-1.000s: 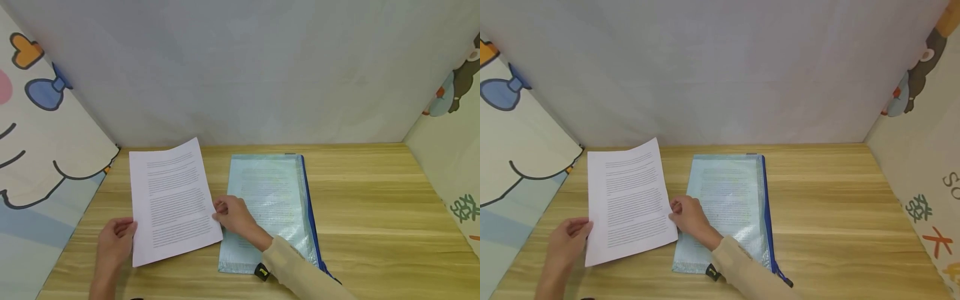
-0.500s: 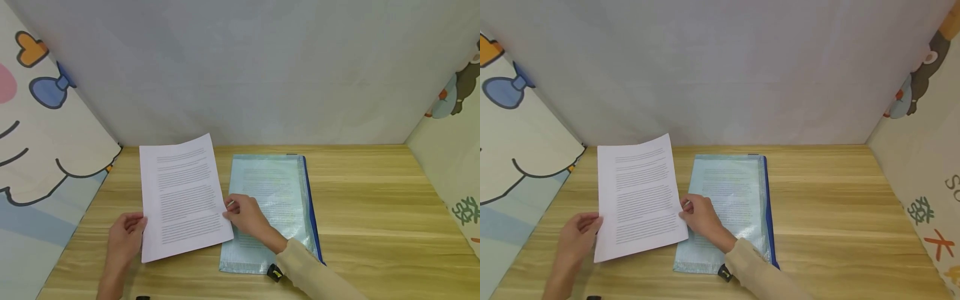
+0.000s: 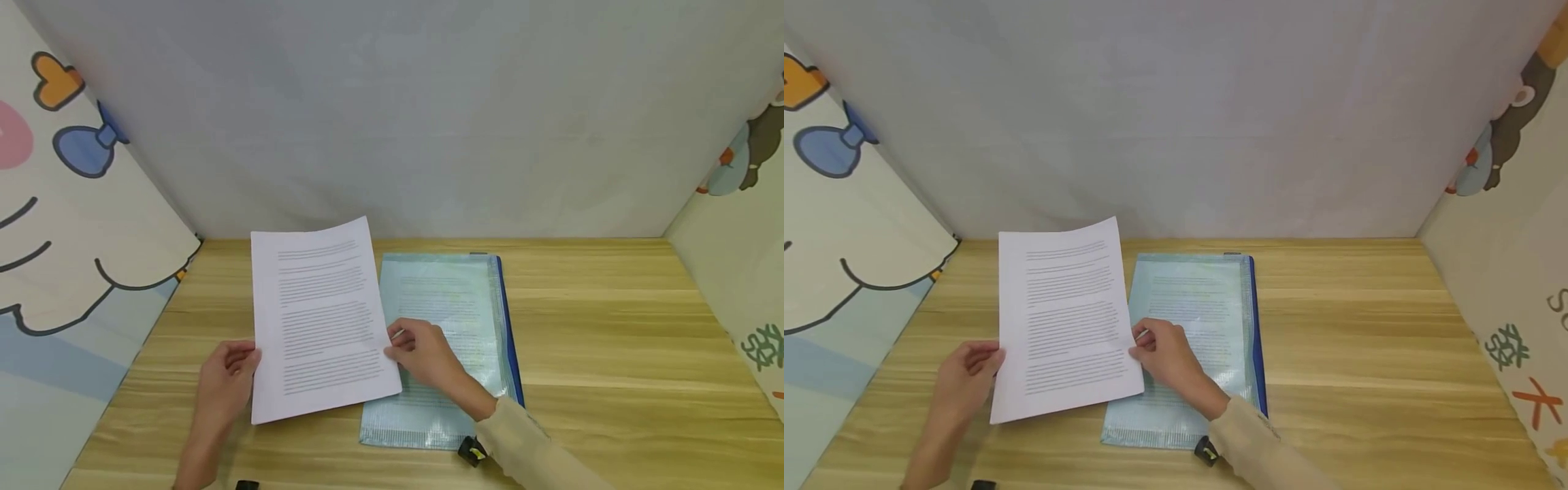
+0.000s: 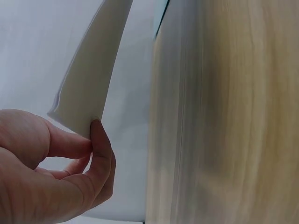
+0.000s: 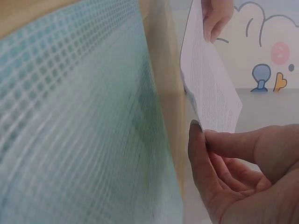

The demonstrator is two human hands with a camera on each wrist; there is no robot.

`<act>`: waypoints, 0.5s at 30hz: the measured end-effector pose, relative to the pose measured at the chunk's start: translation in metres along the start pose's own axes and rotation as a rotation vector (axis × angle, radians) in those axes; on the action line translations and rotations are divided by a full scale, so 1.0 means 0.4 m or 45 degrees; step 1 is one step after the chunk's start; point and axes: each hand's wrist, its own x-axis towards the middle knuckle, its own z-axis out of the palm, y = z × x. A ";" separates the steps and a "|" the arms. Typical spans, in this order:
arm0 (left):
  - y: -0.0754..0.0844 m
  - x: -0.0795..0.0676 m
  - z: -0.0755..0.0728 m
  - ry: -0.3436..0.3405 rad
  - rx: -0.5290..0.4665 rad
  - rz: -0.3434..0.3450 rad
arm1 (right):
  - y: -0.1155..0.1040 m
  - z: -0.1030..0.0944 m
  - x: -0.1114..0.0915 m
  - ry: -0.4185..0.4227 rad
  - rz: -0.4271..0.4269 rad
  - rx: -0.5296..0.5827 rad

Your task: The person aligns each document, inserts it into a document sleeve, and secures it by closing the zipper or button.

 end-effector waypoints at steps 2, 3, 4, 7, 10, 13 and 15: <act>0.007 -0.002 0.005 -0.024 -0.009 0.005 | 0.005 -0.008 -0.005 -0.001 0.028 0.022; 0.010 -0.003 0.007 -0.033 -0.012 0.008 | 0.006 -0.012 -0.007 0.001 0.044 0.039; 0.013 -0.004 0.010 -0.040 -0.013 0.015 | 0.008 -0.016 -0.009 0.003 0.055 0.058; 0.024 -0.005 0.018 -0.053 -0.030 0.040 | 0.012 -0.030 -0.014 0.009 0.082 0.106; 0.033 -0.006 0.026 -0.060 -0.032 0.065 | 0.015 -0.043 -0.019 0.016 0.090 0.126; 0.041 -0.007 0.033 -0.057 -0.040 0.092 | 0.019 -0.054 -0.024 0.024 0.091 0.122; 0.045 -0.008 0.036 -0.057 -0.063 0.114 | 0.023 -0.059 -0.027 0.031 0.092 0.118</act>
